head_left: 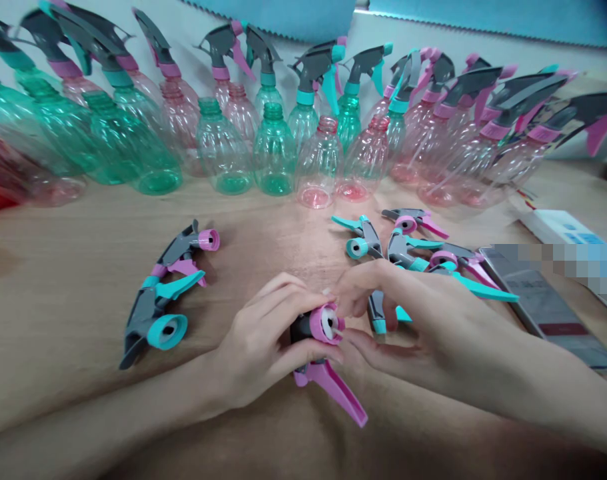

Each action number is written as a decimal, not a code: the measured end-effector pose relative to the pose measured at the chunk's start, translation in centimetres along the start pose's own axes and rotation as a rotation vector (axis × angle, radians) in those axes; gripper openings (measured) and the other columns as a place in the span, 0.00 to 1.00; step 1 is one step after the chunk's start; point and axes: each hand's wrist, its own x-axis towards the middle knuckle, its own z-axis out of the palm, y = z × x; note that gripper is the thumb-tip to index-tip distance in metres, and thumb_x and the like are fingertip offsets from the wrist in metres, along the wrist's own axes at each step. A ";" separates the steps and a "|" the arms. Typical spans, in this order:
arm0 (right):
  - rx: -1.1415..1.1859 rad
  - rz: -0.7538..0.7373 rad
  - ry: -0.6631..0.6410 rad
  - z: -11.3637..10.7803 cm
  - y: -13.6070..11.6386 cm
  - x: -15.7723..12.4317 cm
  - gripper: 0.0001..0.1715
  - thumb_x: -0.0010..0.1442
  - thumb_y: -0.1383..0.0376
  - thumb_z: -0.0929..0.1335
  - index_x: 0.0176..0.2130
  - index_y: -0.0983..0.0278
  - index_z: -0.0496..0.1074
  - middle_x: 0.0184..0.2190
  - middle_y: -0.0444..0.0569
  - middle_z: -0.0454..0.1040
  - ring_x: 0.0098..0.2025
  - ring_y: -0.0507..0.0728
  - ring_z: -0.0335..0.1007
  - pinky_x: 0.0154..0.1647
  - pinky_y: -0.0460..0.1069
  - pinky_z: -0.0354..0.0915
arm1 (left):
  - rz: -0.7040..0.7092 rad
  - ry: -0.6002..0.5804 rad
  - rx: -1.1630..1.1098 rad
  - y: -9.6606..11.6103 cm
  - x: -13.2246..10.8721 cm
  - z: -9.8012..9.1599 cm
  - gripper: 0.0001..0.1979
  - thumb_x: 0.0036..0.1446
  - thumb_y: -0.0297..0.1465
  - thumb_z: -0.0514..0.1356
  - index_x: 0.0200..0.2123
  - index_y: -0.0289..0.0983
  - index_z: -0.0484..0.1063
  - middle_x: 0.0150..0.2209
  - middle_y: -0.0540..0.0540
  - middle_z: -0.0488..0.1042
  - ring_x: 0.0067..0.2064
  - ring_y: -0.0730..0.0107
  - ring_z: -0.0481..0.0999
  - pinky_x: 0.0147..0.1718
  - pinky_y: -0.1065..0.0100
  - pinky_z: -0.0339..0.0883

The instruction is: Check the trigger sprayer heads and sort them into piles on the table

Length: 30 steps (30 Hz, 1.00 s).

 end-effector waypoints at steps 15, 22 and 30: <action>0.098 0.023 0.064 1.0 -0.4 0.7 0.19 0.54 0.67 0.70 0.44 0.59 0.60 0.35 0.38 0.69 0.30 0.45 0.66 0.27 0.40 0.61 | 0.008 -0.062 -0.014 0.1 0.1 0.1 0.15 0.59 0.39 0.59 0.43 0.34 0.68 0.33 0.44 0.74 0.37 0.65 0.71 0.36 0.63 0.70; -0.043 0.049 -0.060 -0.3 -0.3 0.1 0.14 0.58 0.67 0.66 0.43 0.57 0.60 0.31 0.37 0.69 0.28 0.48 0.66 0.24 0.44 0.57 | 0.007 -0.052 0.019 0.2 0.1 0.0 0.18 0.57 0.38 0.61 0.47 0.36 0.65 0.33 0.47 0.73 0.38 0.66 0.71 0.38 0.64 0.69; 0.042 0.000 0.029 0.9 -0.4 0.5 0.19 0.56 0.69 0.67 0.46 0.58 0.60 0.38 0.40 0.72 0.30 0.47 0.67 0.26 0.42 0.59 | 0.052 -0.022 0.057 0.2 0.4 -0.1 0.16 0.58 0.39 0.59 0.45 0.36 0.65 0.32 0.46 0.73 0.37 0.65 0.71 0.37 0.64 0.69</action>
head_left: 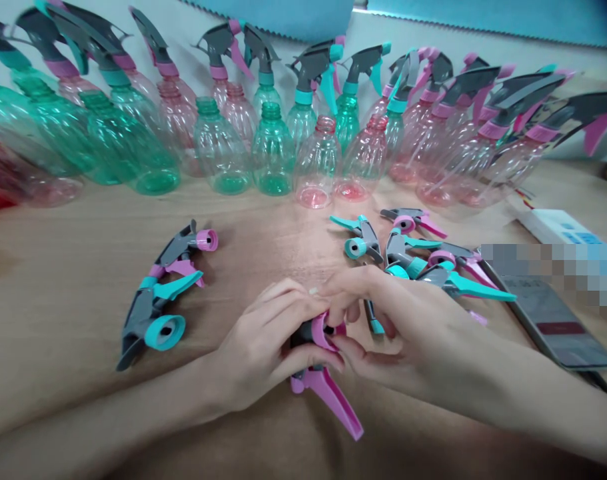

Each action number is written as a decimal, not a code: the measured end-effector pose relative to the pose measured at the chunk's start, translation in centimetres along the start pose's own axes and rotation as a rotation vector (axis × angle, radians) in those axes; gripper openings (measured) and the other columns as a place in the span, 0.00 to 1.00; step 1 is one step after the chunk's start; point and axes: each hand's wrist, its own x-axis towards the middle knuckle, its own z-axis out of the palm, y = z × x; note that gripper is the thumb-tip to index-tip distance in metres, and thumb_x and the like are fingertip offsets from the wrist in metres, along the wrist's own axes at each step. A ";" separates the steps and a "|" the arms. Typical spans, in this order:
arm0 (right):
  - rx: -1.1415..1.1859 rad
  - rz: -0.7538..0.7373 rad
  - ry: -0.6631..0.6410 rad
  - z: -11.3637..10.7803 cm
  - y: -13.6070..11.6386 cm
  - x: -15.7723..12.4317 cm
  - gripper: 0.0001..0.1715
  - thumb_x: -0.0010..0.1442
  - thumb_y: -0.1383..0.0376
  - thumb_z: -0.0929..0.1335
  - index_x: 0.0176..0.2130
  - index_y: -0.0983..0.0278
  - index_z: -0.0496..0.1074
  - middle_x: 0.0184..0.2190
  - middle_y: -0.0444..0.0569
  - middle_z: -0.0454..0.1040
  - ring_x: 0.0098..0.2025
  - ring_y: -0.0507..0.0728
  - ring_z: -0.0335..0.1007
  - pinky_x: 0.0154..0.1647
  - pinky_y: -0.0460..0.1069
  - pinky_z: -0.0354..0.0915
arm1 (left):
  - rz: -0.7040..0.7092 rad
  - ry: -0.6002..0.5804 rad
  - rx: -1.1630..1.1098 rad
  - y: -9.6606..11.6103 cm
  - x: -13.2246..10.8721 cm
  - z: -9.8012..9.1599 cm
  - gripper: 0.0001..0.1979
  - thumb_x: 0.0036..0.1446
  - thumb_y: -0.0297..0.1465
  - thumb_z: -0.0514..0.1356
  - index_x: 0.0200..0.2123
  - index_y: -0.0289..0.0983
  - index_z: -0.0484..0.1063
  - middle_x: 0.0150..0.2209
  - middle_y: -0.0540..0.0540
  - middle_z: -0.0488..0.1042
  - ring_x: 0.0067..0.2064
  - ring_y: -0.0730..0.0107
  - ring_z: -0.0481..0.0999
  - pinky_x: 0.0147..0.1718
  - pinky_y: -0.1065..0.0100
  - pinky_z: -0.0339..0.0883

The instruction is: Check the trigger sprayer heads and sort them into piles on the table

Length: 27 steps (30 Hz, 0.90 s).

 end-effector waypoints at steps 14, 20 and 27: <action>0.147 0.013 0.170 -0.4 -1.2 -0.8 0.10 0.60 0.65 0.67 0.43 0.55 0.65 0.38 0.40 0.75 0.29 0.48 0.69 0.25 0.43 0.65 | -0.065 0.039 0.118 1.9 -0.1 -1.7 0.16 0.61 0.37 0.57 0.49 0.35 0.68 0.42 0.42 0.76 0.45 0.63 0.71 0.43 0.62 0.68; 0.247 0.096 0.147 -0.6 -1.7 -0.8 0.08 0.58 0.62 0.68 0.40 0.55 0.67 0.36 0.41 0.74 0.36 0.53 0.73 0.28 0.46 0.68 | -0.139 -0.058 0.486 0.9 -1.2 -5.6 0.18 0.63 0.39 0.54 0.53 0.36 0.66 0.45 0.42 0.74 0.47 0.60 0.70 0.46 0.59 0.64; 0.349 0.096 0.046 -0.9 -1.1 0.4 0.07 0.58 0.64 0.68 0.39 0.60 0.67 0.36 0.44 0.73 0.31 0.51 0.71 0.27 0.46 0.69 | -0.051 -0.436 0.726 -3.5 -1.2 -8.5 0.13 0.65 0.35 0.52 0.47 0.39 0.72 0.49 0.43 0.73 0.50 0.59 0.68 0.53 0.55 0.56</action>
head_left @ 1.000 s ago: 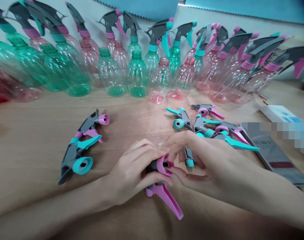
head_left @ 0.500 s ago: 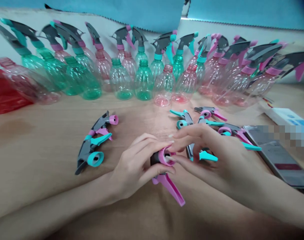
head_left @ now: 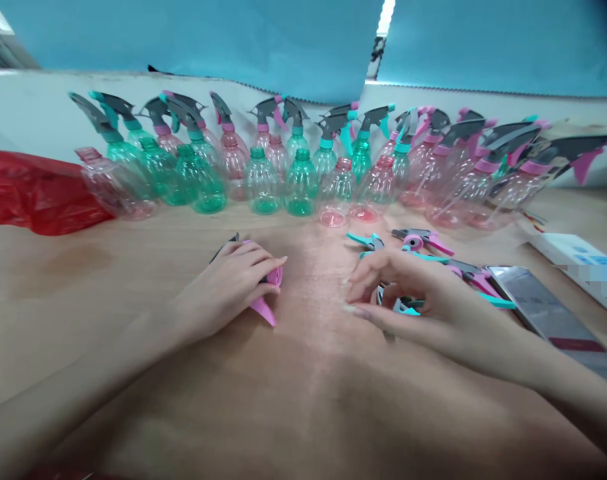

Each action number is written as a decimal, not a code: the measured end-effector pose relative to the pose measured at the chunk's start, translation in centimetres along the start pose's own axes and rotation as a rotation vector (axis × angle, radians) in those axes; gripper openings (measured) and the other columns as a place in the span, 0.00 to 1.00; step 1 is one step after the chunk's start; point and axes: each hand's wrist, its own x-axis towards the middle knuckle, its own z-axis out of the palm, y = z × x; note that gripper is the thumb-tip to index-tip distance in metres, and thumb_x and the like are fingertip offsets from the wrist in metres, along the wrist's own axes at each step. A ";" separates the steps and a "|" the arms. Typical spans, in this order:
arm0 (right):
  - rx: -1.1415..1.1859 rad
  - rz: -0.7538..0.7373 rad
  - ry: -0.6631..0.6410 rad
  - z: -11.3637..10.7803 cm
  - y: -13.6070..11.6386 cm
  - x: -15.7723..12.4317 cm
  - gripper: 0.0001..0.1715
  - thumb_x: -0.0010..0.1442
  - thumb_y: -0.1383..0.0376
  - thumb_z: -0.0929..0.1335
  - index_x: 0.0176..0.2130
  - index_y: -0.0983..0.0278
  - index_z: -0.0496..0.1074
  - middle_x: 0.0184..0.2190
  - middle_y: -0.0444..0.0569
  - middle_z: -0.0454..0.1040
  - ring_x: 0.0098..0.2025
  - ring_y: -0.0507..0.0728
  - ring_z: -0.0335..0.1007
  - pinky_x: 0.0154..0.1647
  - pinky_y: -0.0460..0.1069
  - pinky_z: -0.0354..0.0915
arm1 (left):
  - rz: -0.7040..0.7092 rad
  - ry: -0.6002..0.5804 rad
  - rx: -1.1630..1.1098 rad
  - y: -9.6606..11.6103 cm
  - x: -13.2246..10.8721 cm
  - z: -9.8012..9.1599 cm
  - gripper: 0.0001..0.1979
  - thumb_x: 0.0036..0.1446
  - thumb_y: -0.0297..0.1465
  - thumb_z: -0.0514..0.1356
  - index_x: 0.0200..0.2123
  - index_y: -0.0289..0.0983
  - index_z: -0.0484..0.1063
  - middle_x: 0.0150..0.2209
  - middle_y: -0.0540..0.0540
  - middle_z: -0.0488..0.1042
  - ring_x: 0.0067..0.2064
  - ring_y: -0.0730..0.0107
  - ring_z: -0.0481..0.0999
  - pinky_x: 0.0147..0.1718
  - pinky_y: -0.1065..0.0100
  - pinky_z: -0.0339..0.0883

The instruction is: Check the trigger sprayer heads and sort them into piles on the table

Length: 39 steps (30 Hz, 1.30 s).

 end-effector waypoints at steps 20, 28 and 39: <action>-0.095 -0.062 0.251 -7.8 0.4 0.4 0.07 0.56 0.64 0.69 0.37 0.59 0.67 0.37 0.44 0.72 0.36 0.54 0.70 0.33 0.49 0.68 | 0.137 -0.062 -0.234 5.6 15.1 2.1 0.10 0.58 0.24 0.54 0.42 0.35 0.71 0.46 0.42 0.71 0.49 0.59 0.69 0.45 0.63 0.64; -0.209 0.022 0.175 -8.0 1.5 1.0 0.10 0.56 0.59 0.69 0.38 0.60 0.68 0.36 0.45 0.72 0.35 0.54 0.71 0.28 0.48 0.67 | 0.063 -0.005 -0.311 5.7 14.2 2.8 0.09 0.58 0.23 0.54 0.42 0.33 0.69 0.42 0.41 0.73 0.42 0.62 0.72 0.37 0.65 0.66; -0.773 0.102 -0.098 -5.1 6.6 3.0 0.17 0.59 0.68 0.63 0.47 0.59 0.71 0.37 0.50 0.74 0.38 0.57 0.70 0.34 0.49 0.61 | -0.114 0.051 -0.311 5.8 11.5 4.0 0.09 0.61 0.28 0.55 0.41 0.33 0.73 0.39 0.41 0.74 0.42 0.59 0.71 0.39 0.62 0.66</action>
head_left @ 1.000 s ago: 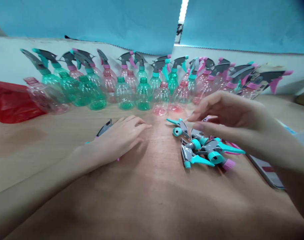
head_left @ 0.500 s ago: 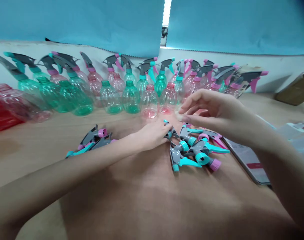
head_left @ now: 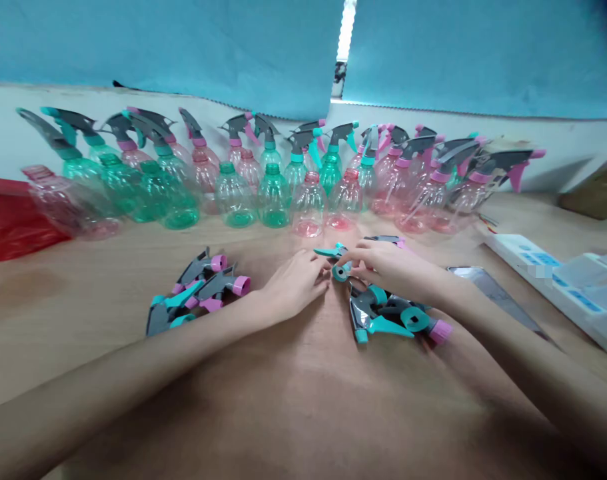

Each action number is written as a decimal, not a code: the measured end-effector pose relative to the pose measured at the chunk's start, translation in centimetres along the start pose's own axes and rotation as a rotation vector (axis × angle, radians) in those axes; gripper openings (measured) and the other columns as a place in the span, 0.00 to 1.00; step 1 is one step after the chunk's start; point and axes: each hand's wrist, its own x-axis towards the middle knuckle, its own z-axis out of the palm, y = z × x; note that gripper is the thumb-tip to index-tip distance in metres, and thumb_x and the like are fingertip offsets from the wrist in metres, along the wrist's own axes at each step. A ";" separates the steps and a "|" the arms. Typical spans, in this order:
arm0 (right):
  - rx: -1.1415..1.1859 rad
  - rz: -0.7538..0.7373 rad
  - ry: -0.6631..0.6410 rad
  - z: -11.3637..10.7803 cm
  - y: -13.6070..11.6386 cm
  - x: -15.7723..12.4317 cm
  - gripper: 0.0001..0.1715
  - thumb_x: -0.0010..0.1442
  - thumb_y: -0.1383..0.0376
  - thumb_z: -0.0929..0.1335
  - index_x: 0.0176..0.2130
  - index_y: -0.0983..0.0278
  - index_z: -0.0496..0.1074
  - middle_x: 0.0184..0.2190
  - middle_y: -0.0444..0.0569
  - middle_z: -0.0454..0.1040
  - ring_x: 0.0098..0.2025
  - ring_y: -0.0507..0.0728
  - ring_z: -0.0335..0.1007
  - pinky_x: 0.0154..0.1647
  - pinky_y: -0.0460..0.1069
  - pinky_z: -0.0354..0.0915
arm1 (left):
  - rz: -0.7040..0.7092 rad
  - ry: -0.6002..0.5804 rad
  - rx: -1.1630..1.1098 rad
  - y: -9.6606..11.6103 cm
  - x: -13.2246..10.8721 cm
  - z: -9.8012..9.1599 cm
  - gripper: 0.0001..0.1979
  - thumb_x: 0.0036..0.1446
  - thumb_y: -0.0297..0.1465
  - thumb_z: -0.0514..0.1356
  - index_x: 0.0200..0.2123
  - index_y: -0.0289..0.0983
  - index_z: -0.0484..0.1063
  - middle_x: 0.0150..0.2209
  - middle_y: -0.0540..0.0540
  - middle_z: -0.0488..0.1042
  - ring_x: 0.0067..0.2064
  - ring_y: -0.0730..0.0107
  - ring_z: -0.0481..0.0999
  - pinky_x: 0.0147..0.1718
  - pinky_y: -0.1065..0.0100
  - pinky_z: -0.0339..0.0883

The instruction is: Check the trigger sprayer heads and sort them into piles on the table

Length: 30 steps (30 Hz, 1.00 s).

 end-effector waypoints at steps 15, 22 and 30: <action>0.055 -0.035 0.191 0.8 -1.5 0.4 0.12 0.58 0.62 0.68 0.42 0.63 0.69 0.34 0.48 0.73 0.33 0.55 0.70 0.30 0.48 0.61 | -0.157 0.159 -0.029 0.7 -2.8 -0.2 0.19 0.60 0.33 0.58 0.54 0.39 0.64 0.50 0.42 0.68 0.52 0.55 0.64 0.50 0.52 0.57; 0.607 -0.043 0.142 0.7 -7.3 -2.1 0.11 0.58 0.59 0.69 0.39 0.61 0.66 0.28 0.41 0.73 0.26 0.48 0.69 0.25 0.43 0.65 | -0.158 0.251 -0.261 2.4 -7.6 -2.7 0.19 0.59 0.42 0.59 0.51 0.40 0.65 0.55 0.42 0.63 0.57 0.56 0.62 0.56 0.54 0.55; 0.547 -0.079 0.025 1.2 -7.2 -2.5 0.06 0.60 0.61 0.67 0.39 0.59 0.72 0.35 0.43 0.77 0.30 0.50 0.73 0.29 0.45 0.68 | -0.202 0.114 -0.449 2.1 -9.6 -0.8 0.15 0.62 0.32 0.57 0.52 0.44 0.65 0.59 0.45 0.61 0.59 0.60 0.64 0.56 0.58 0.61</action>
